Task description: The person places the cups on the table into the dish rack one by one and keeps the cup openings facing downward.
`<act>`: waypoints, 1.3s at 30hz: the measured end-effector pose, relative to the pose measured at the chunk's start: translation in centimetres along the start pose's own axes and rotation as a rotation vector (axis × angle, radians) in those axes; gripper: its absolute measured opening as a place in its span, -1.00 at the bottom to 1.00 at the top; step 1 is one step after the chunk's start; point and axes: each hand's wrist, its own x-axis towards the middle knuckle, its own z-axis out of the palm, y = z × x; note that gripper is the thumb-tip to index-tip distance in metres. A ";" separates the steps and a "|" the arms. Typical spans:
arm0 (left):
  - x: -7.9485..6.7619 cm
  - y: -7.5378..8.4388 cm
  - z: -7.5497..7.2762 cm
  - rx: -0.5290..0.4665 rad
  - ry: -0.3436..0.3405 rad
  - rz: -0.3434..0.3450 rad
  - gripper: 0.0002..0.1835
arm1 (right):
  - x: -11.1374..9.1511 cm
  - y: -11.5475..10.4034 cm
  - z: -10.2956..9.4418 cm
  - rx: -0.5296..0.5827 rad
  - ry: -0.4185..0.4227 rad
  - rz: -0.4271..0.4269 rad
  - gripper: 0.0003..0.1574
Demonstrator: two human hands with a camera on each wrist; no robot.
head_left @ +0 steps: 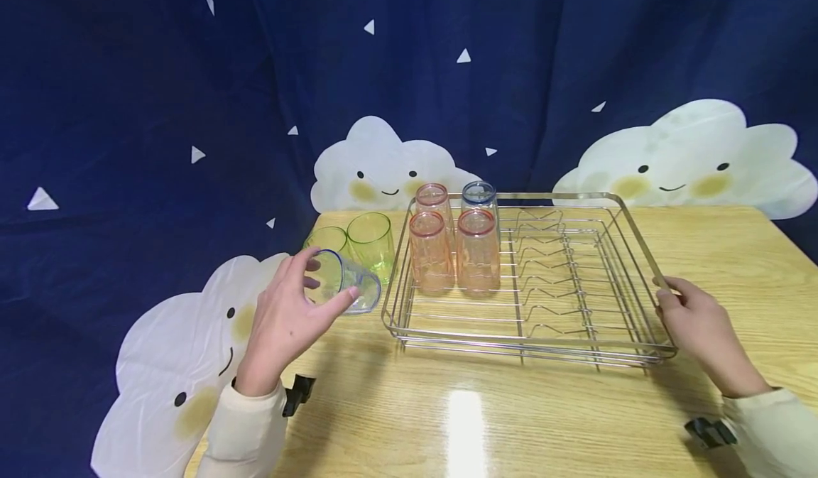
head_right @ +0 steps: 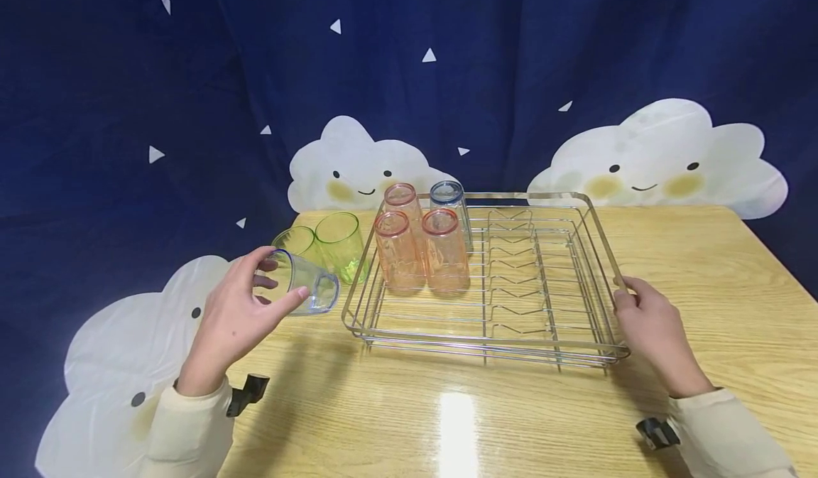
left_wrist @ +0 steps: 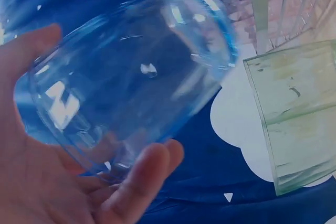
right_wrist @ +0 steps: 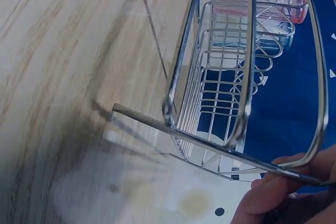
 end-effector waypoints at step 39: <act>-0.1 5.8 4.0 -0.405 -0.004 0.461 -0.14 | -4.1 -7.5 -1.6 0.267 0.171 -0.302 -0.58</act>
